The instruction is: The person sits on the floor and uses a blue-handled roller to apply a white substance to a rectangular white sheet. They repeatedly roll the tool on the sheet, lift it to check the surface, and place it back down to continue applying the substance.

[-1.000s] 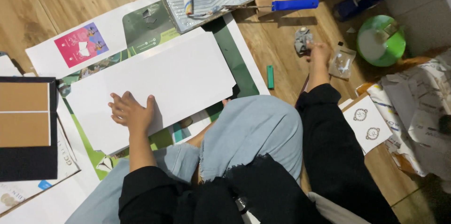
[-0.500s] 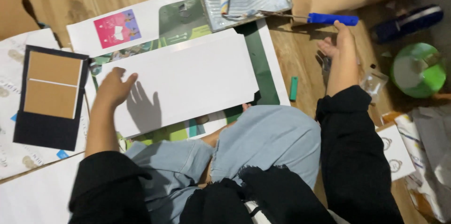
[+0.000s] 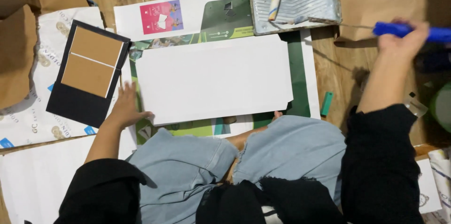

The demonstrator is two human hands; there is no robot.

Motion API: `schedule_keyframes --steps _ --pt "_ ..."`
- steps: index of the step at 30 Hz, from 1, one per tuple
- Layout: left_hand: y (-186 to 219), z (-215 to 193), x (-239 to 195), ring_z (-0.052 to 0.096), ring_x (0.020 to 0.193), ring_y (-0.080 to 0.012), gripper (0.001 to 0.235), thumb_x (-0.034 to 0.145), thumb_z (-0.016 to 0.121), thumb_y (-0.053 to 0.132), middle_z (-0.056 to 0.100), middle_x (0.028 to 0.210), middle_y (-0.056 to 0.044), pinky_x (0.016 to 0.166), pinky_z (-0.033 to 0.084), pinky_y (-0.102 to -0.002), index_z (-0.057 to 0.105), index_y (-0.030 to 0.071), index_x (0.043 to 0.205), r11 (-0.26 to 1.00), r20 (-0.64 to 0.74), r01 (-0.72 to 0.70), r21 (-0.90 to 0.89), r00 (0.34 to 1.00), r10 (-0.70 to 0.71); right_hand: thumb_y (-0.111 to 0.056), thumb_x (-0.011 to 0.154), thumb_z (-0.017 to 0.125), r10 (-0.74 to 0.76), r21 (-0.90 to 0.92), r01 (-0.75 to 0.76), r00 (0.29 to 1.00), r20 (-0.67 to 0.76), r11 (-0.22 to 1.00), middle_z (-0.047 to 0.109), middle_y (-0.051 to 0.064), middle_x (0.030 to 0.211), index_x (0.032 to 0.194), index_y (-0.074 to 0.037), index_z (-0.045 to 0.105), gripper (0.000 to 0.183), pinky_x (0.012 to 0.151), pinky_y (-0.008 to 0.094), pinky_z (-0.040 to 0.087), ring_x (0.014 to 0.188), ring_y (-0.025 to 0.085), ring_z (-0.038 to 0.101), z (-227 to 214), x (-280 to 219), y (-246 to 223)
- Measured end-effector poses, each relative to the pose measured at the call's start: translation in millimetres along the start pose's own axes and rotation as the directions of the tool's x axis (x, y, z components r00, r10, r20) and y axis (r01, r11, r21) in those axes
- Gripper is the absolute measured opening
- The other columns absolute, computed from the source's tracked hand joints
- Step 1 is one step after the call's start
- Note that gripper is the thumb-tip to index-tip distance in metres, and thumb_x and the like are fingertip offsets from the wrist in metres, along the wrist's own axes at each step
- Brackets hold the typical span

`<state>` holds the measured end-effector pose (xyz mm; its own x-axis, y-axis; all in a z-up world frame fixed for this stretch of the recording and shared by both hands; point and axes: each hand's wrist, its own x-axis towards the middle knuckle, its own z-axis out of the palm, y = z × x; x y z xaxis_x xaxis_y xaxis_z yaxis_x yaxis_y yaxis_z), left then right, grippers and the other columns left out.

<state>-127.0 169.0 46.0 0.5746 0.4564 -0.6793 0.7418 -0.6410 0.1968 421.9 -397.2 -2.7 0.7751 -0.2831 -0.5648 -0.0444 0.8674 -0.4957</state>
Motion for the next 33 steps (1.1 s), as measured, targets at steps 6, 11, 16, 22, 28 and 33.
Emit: schedule_keyframes --steps 6,11,16,22,28,33 --pt "22.4 -4.9 -7.2 -0.009 0.143 -0.0271 0.12 0.065 0.078 0.045 -0.011 0.156 -0.002 0.111 0.008 -0.052 -0.005 0.015 0.148 0.845 0.001 -0.249 0.474 0.959 0.282 -0.022 0.079 0.06 -0.357 -0.051 0.522 0.648 0.673 0.851 0.044 0.008 0.058 0.071 -0.009 0.055 0.017 0.061 0.04 0.044 0.053 0.024 0.045 54.9 -229.5 34.7" --pt "7.1 9.2 6.5 -0.001 0.143 -0.0275 0.128 0.053 0.081 0.05 0.0 0.156 -0.006 0.109 0.008 -0.057 0.004 0.012 0.148 0.828 -0.086 -0.286 0.482 0.925 0.37 -0.007 0.088 0.057 -0.29 0.054 0.683 0.237 0.927 0.728 0.037 0.004 0.057 0.076 -0.011 0.043 0.019 0.053 0.032 0.038 0.047 0.019 0.041 48.4 -315.7 90.3" --pt "13.3 5.6 3.0 -0.007 0.143 -0.0242 0.126 0.059 0.081 0.047 -0.007 0.156 -0.003 0.112 0.003 -0.052 -0.002 0.013 0.148 0.855 -0.021 -0.278 0.439 0.948 0.319 -0.008 0.087 0.061 -0.468 0.081 0.754 0.316 0.825 0.652 0.044 0.006 0.058 0.077 -0.008 0.048 0.017 0.052 0.035 0.042 0.049 0.02 0.047 43.0 -301.5 71.8" --pt "9.9 6.1 1.6 -0.007 0.143 -0.0255 0.127 0.058 0.082 0.048 -0.007 0.156 0.001 0.11 0.004 -0.056 -0.002 0.017 0.148 0.862 0.005 -0.287 0.417 0.95 0.314 -0.006 0.092 0.053 -0.44 0.096 0.771 0.252 0.862 0.629 0.039 0.005 0.057 0.089 -0.01 0.044 0.01 0.056 0.037 0.042 0.05 0.021 0.042 26.7 -304.4 96.1" --pt "16.5 0.3 0.9 -0.007 0.143 -0.0266 0.129 0.058 0.083 0.048 -0.007 0.156 0.002 0.11 0.004 -0.057 -0.004 0.018 0.148 0.876 0.012 -0.265 0.404 0.959 0.285 -0.005 0.09 0.05 -0.277 0.113 0.825 0.055 0.959 0.554 0.046 0.008 0.069 0.088 -0.008 0.043 0.008 0.062 0.033 0.042 0.062 0.022 0.048 36.2 -288.9 141.1" --pt "17.7 -3.4 -0.3 -0.007 0.143 -0.0272 0.127 0.06 0.083 0.047 -0.009 0.156 0.004 0.11 0.004 -0.059 -0.005 0.019 0.148 0.882 0.029 -0.239 0.406 0.968 0.249 -0.006 0.085 0.057 -0.323 0.154 0.817 0.042 0.945 0.556 0.045 0.009 0.062 0.08 -0.005 0.045 0.012 0.06 0.036 0.044 0.056 0.023 0.05 41.0 -290.8 128.6"
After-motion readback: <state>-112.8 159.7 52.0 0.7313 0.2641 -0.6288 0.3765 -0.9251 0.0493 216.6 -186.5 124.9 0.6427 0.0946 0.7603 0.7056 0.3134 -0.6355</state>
